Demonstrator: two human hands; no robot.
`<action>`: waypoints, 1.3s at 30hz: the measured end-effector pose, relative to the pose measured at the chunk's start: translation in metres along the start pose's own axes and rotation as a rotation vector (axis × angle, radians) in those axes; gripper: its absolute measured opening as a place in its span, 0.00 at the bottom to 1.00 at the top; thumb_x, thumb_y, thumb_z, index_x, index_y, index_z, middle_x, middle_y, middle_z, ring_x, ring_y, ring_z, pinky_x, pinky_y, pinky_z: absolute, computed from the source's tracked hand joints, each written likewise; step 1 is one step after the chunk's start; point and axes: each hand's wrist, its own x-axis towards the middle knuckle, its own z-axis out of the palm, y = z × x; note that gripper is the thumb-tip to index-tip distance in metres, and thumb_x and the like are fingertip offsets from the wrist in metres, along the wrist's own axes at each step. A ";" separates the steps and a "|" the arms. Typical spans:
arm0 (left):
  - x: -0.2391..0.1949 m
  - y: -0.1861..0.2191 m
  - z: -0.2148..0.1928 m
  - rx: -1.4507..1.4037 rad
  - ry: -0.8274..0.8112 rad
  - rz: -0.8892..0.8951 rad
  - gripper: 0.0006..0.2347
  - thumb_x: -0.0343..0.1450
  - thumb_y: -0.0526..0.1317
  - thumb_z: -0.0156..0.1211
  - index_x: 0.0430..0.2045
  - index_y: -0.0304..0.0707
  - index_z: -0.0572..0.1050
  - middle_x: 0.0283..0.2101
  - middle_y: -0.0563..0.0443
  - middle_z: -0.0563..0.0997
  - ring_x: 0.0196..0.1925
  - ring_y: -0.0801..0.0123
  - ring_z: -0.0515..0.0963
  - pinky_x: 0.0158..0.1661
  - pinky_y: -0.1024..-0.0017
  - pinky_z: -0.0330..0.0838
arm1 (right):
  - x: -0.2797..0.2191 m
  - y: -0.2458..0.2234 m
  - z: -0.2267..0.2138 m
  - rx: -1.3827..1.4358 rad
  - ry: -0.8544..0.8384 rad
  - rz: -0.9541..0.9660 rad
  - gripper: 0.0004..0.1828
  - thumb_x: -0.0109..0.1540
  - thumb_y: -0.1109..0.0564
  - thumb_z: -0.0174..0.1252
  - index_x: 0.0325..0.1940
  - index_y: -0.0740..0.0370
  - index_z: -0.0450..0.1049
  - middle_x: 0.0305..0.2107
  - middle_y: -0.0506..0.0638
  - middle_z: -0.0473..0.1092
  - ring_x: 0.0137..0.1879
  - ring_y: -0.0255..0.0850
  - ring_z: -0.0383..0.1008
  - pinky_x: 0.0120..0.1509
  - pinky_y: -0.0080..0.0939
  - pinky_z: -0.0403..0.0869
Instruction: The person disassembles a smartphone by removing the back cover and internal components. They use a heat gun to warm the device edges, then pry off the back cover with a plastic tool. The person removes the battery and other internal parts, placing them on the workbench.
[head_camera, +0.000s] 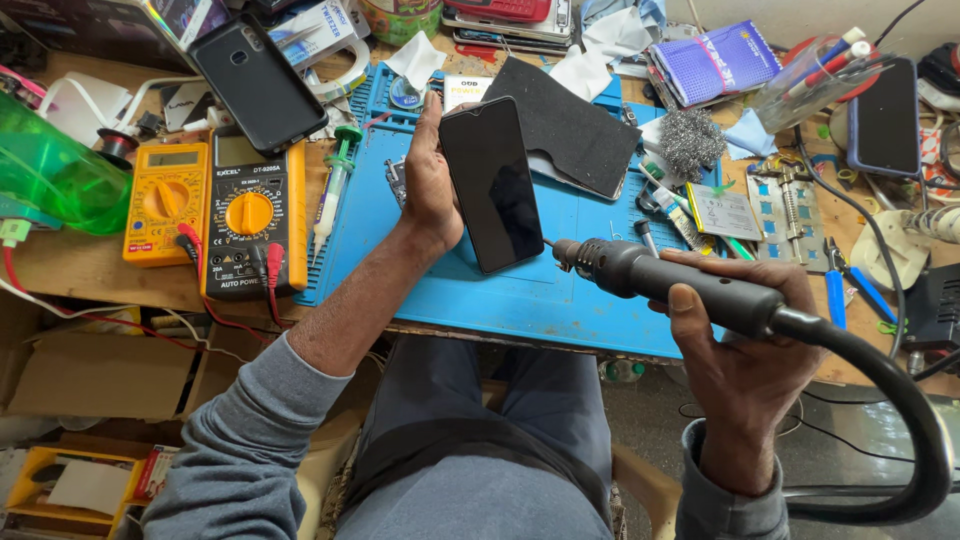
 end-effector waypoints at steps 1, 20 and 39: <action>0.000 0.000 0.001 0.005 0.006 -0.007 0.29 0.80 0.60 0.34 0.50 0.32 0.75 0.46 0.43 0.82 0.48 0.60 0.84 0.50 0.59 0.83 | 0.001 0.001 -0.001 0.011 0.002 0.014 0.16 0.71 0.60 0.65 0.54 0.69 0.65 0.46 0.65 0.77 0.52 0.45 0.82 0.56 0.37 0.82; 0.056 -0.009 -0.022 -0.178 -0.029 -0.157 0.33 0.76 0.64 0.31 0.49 0.30 0.75 0.41 0.38 0.83 0.42 0.52 0.84 0.44 0.55 0.81 | 0.110 0.078 0.016 0.135 0.062 -0.205 0.13 0.73 0.53 0.61 0.49 0.64 0.67 0.34 0.51 0.68 0.39 0.36 0.72 0.50 0.34 0.75; 0.047 -0.014 -0.030 -0.137 -0.132 -0.053 0.35 0.77 0.65 0.25 0.58 0.31 0.71 0.42 0.42 0.81 0.46 0.57 0.83 0.49 0.59 0.80 | 0.075 0.049 0.048 0.300 0.006 -0.162 0.17 0.67 0.51 0.60 0.51 0.62 0.64 0.35 0.52 0.69 0.39 0.40 0.77 0.51 0.41 0.80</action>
